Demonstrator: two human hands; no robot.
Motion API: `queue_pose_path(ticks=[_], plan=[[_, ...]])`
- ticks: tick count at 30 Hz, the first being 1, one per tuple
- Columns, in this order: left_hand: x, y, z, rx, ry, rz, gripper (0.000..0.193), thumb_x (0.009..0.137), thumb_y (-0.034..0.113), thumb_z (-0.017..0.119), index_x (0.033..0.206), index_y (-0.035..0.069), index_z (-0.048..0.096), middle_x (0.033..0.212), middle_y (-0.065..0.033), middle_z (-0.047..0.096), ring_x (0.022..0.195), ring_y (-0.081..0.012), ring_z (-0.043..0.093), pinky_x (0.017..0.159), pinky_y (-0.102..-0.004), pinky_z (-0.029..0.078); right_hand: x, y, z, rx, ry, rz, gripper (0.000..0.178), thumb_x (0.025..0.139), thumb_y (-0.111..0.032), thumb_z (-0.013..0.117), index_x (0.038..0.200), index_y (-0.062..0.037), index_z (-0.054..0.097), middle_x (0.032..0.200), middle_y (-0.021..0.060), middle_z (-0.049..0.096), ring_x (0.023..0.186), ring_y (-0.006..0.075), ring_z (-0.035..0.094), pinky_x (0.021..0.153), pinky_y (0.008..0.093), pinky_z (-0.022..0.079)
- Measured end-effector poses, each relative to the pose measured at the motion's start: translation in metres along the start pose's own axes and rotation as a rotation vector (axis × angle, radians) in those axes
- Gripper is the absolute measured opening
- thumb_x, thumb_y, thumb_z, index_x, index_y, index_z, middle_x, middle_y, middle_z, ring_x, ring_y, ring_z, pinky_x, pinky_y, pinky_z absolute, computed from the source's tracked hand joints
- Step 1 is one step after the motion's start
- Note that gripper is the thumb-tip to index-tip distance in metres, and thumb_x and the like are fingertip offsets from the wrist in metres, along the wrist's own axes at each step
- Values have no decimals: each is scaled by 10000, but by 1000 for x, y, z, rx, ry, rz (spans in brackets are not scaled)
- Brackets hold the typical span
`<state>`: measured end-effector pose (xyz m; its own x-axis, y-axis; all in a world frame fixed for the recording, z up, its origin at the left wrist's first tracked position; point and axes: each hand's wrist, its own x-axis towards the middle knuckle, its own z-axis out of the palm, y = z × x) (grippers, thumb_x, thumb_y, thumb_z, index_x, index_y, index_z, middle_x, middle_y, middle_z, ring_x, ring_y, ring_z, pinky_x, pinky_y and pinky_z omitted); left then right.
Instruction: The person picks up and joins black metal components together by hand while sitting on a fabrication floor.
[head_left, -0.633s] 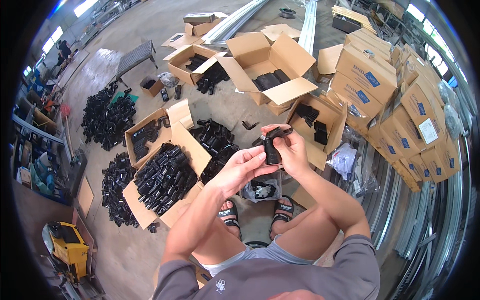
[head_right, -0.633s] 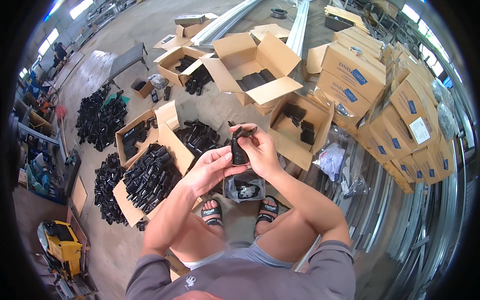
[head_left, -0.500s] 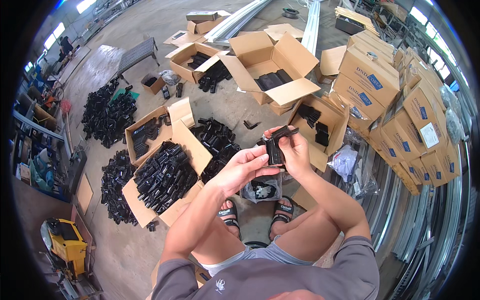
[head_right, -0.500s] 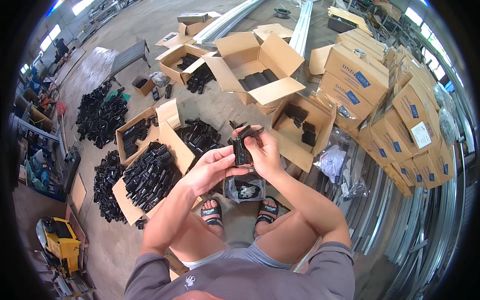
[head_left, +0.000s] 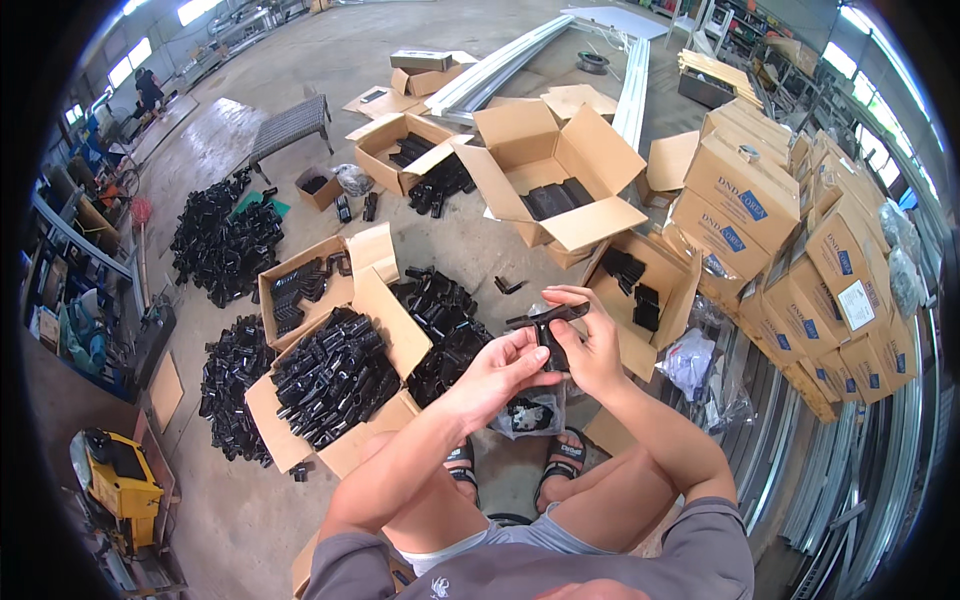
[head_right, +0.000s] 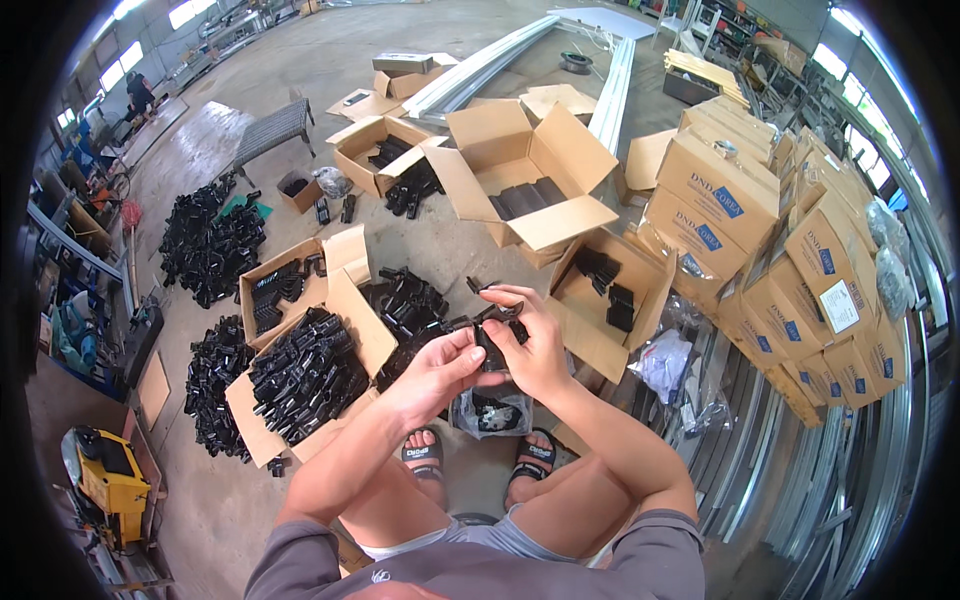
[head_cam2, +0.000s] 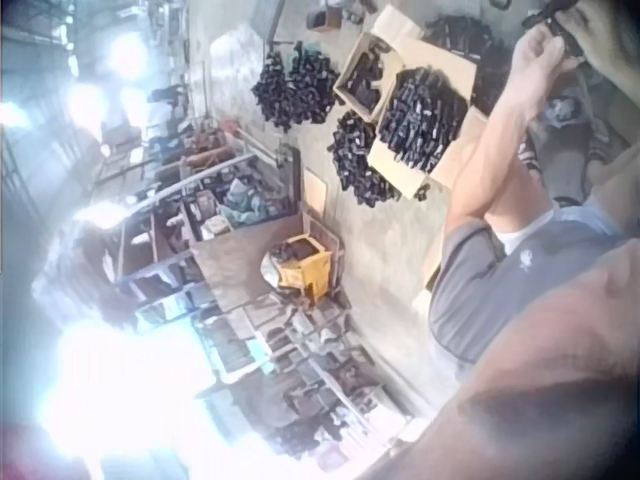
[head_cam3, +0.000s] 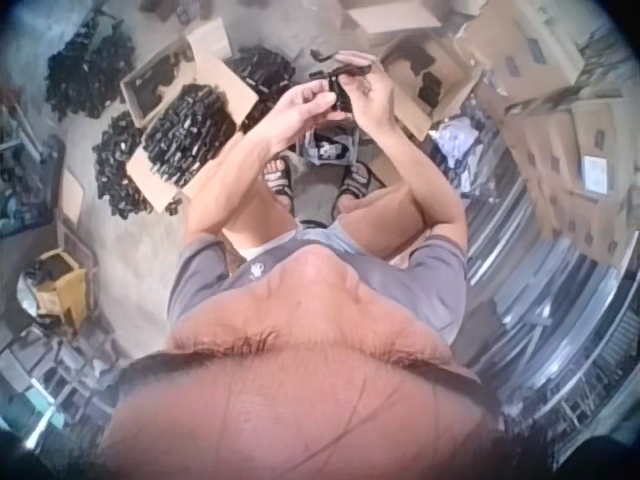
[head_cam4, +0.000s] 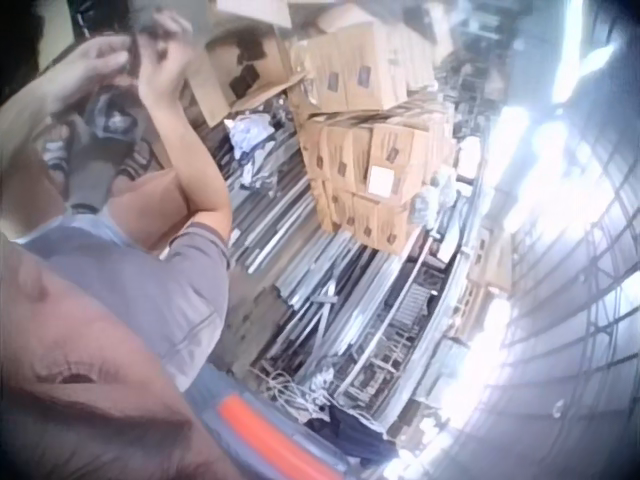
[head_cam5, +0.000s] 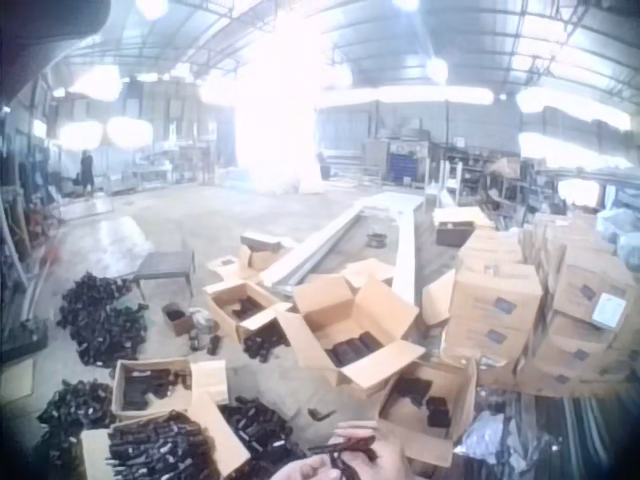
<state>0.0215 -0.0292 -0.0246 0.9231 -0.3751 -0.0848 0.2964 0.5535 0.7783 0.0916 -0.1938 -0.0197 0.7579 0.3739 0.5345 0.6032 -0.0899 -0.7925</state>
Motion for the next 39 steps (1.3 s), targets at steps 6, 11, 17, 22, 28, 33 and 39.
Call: queue_pose_path(ticks=[6, 11, 17, 22, 28, 33, 39], plan=[[4, -6, 0, 181, 256, 96, 127, 976, 71, 613, 1071, 3, 563, 975, 6, 605, 920, -81, 605, 856, -287, 557, -3, -17, -1, 107, -2, 295, 423, 878, -189, 754, 1226, 5, 611, 989, 70, 703, 772, 80, 620, 719, 240, 507], [-1, 4, 6, 541, 292, 275, 111, 920, 24, 681, 952, -3, 578, 814, 54, 551, 785, -30, 513, 709, -207, 456, -3, -25, -15, 336, -3, 520, 328, 894, -84, 730, 1165, 60, 614, 998, 85, 692, 865, 102, 663, 787, 250, 548], [-8, 12, -1, 415, 234, 94, 241, 921, 46, 687, 1134, -48, 624, 1030, -38, 696, 937, -64, 614, 856, -242, 497, -6, -31, -16, 531, 56, 539, 307, 917, -87, 705, 1183, 37, 613, 982, 91, 692, 872, 116, 666, 793, 258, 548], [-6, 10, 0, 142, 196, 98, 226, 932, 88, 690, 1121, -19, 627, 1038, -25, 681, 948, -88, 640, 869, -251, 515, -8, -29, -15, 550, 71, 496, 303, 930, -98, 695, 1184, 41, 606, 988, 100, 688, 887, 122, 668, 802, 268, 548], [-6, 13, -2, 212, 254, 66, 329, 987, 128, 620, 1270, -26, 551, 1112, -44, 667, 1036, -117, 632, 888, -265, 526, -11, -31, -11, 497, 83, 422, 305, 932, -84, 690, 1189, 53, 599, 1008, 92, 680, 900, 109, 658, 805, 253, 542], [-5, 9, 0, 288, 245, 124, 462, 1012, 136, 574, 1423, -23, 437, 1209, -59, 631, 1089, -117, 604, 924, -262, 512, -12, -27, -7, 491, 100, 423, 314, 929, -88, 697, 1191, 54, 598, 1014, 89, 678, 898, 107, 658, 800, 244, 543], [-5, 12, -2, 131, 163, 88, 550, 1015, 171, 574, 1491, -1, 358, 1274, -42, 603, 1087, -98, 589, 940, -251, 488, -10, -29, -11, 465, 96, 447, 309, 929, -97, 701, 1185, 46, 606, 1014, 86, 680, 905, 106, 656, 805, 246, 540]])
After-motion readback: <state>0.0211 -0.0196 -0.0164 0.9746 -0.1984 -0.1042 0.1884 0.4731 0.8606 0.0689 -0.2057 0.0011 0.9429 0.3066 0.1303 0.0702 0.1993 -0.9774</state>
